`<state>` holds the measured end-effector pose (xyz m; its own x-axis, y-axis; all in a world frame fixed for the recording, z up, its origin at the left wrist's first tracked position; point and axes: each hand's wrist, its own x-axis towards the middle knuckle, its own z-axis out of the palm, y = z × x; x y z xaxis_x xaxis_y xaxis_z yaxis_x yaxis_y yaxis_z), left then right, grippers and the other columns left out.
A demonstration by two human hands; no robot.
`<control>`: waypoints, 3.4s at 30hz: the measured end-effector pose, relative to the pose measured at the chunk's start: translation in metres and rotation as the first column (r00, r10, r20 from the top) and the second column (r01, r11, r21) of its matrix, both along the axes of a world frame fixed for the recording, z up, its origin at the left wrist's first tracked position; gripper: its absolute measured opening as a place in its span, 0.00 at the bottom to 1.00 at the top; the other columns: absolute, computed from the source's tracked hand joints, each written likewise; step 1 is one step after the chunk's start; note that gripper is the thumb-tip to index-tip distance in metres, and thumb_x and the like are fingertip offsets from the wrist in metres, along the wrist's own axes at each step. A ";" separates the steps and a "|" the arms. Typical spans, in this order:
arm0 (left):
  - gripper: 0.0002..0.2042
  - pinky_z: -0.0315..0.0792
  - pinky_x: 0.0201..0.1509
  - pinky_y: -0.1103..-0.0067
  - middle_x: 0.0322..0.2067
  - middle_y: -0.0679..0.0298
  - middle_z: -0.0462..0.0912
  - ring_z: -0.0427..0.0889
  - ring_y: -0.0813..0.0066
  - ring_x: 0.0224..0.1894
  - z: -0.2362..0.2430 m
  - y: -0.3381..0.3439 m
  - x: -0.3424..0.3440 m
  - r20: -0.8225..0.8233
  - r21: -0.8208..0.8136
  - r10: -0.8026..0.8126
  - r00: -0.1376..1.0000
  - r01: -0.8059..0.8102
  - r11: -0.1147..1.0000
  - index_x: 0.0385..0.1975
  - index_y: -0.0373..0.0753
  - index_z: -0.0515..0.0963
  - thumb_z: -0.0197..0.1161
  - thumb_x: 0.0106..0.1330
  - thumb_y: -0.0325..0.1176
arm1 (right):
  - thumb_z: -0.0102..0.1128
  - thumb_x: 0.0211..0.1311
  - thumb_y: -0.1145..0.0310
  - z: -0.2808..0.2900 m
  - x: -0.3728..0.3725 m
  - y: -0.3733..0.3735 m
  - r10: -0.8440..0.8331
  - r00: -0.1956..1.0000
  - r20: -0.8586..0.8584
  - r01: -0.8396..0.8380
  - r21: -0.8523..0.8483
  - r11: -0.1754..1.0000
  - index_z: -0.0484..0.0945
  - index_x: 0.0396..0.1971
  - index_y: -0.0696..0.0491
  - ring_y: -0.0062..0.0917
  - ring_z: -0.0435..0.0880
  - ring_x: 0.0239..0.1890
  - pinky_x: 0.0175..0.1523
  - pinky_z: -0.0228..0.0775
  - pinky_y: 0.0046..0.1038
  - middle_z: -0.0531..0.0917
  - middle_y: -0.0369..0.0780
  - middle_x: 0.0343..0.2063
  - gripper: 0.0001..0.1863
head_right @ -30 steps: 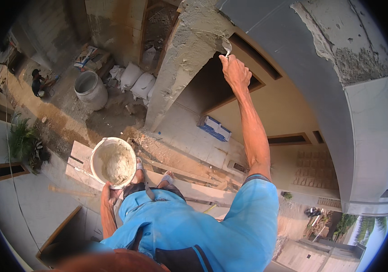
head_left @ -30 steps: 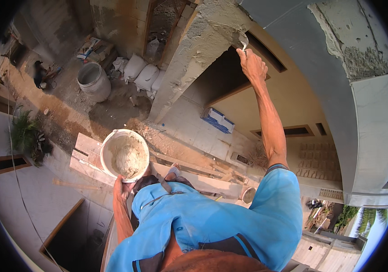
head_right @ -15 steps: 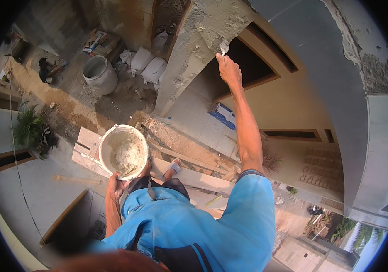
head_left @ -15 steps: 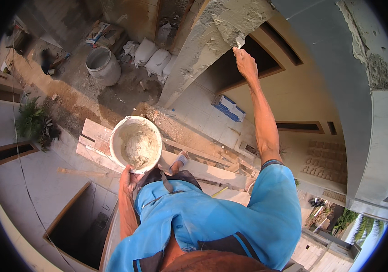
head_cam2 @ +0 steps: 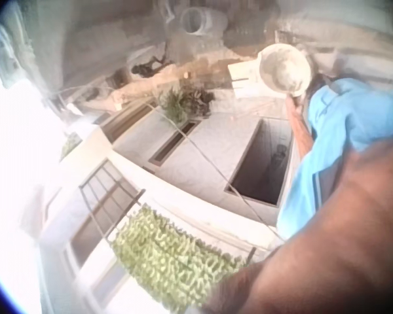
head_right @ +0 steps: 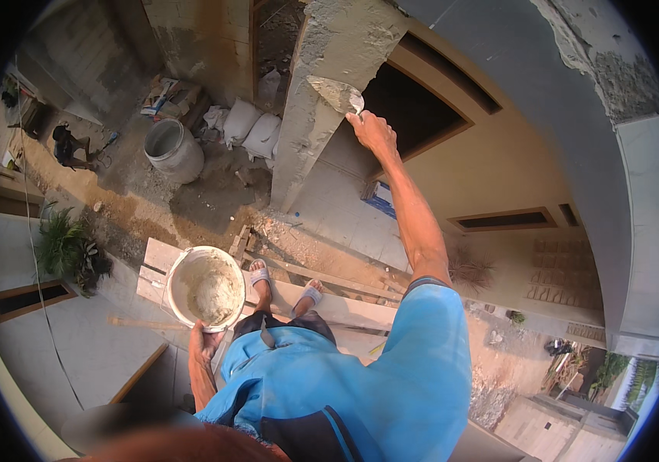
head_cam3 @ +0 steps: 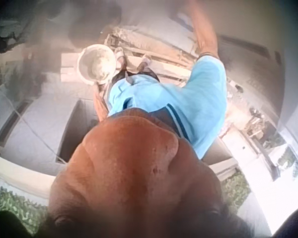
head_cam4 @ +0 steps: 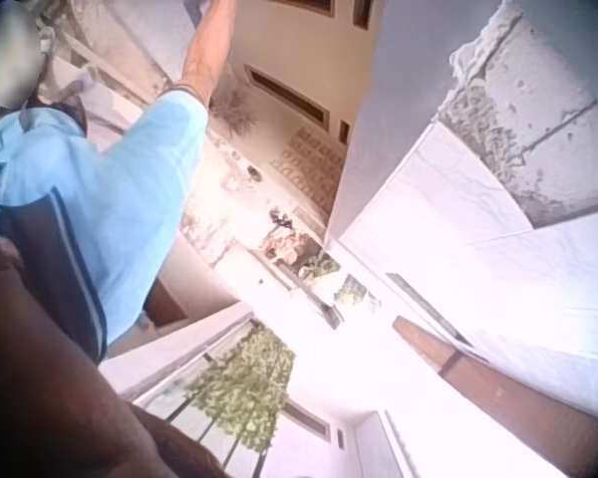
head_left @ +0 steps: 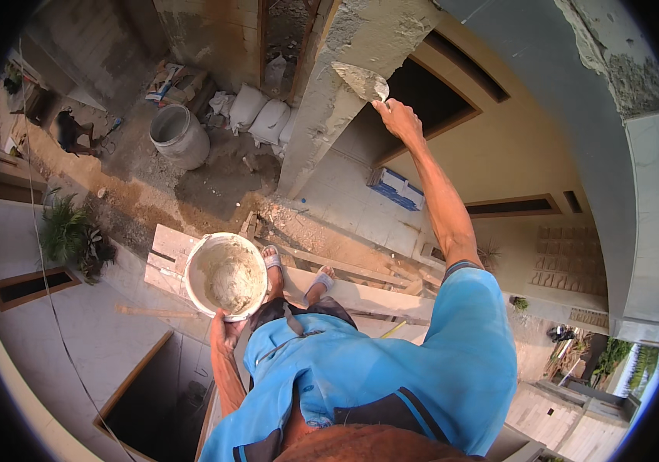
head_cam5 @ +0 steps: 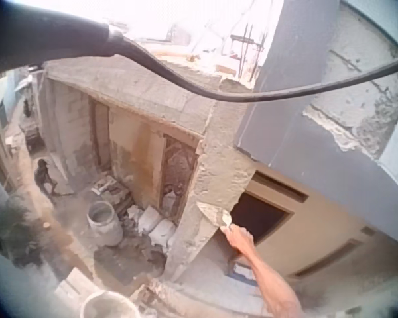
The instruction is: The person scoops plaster from a bucket with a trowel and applies it to a vertical wall surface. They repeatedly smooth the plaster on the wall while standing on a wooden scaffold.
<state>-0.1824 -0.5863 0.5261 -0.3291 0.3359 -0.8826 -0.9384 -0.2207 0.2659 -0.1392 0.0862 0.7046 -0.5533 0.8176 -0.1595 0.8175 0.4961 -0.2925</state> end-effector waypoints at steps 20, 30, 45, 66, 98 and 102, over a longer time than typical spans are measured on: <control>0.25 0.85 0.56 0.55 0.60 0.40 0.77 0.83 0.47 0.57 -0.004 -0.006 0.000 0.041 0.090 -0.093 0.995 0.089 0.992 0.64 0.25 0.64 0.56 0.69 0.30 | 0.38 0.77 0.37 -0.012 -0.004 -0.025 0.036 0.984 -0.176 -0.036 0.001 0.999 0.76 0.40 0.55 0.61 0.81 0.50 0.54 0.70 0.52 0.84 0.57 0.41 0.33; 0.25 0.85 0.56 0.56 0.60 0.42 0.76 0.83 0.48 0.57 0.012 0.001 0.000 0.023 -0.059 -0.059 0.998 0.060 0.996 0.64 0.27 0.63 0.55 0.68 0.29 | 0.39 0.77 0.38 -0.146 -0.011 0.017 0.050 0.998 0.031 -0.049 -0.026 0.998 0.79 0.47 0.54 0.56 0.82 0.54 0.57 0.71 0.53 0.86 0.55 0.47 0.32; 0.24 0.80 0.63 0.52 0.61 0.40 0.76 0.81 0.46 0.59 -0.010 -0.001 -0.007 -0.007 0.144 -0.131 0.991 0.131 0.981 0.64 0.25 0.65 0.54 0.74 0.34 | 0.55 0.67 0.31 0.135 0.061 0.026 0.443 0.886 -0.138 -0.309 0.536 0.786 0.75 0.30 0.51 0.38 0.77 0.24 0.31 0.68 0.40 0.78 0.41 0.19 0.32; 0.27 0.83 0.59 0.54 0.64 0.34 0.69 0.80 0.41 0.60 0.001 -0.003 0.007 0.022 0.096 -0.122 0.992 0.120 0.988 0.68 0.22 0.56 0.46 0.80 0.39 | 0.41 0.74 0.30 0.091 0.108 0.067 0.079 0.964 -0.254 -0.016 0.242 0.970 0.71 0.32 0.58 0.45 0.78 0.34 0.44 0.70 0.44 0.75 0.49 0.25 0.39; 0.26 0.86 0.55 0.58 0.55 0.37 0.79 0.86 0.46 0.52 0.015 0.012 0.003 -0.006 0.107 -0.099 0.995 0.100 0.989 0.62 0.20 0.63 0.53 0.67 0.29 | 0.49 0.78 0.48 0.163 0.023 -0.051 0.182 0.978 -0.103 -0.088 0.586 0.805 0.78 0.43 0.56 0.53 0.85 0.43 0.44 0.77 0.53 0.85 0.49 0.40 0.23; 0.25 0.85 0.57 0.57 0.59 0.39 0.77 0.84 0.46 0.56 0.002 0.007 0.002 0.031 0.147 -0.100 0.995 0.094 0.985 0.63 0.23 0.64 0.54 0.69 0.29 | 0.46 0.78 0.47 0.172 0.019 -0.061 0.174 0.957 -0.233 -0.036 0.499 0.866 0.79 0.44 0.56 0.55 0.84 0.46 0.49 0.75 0.53 0.86 0.51 0.42 0.25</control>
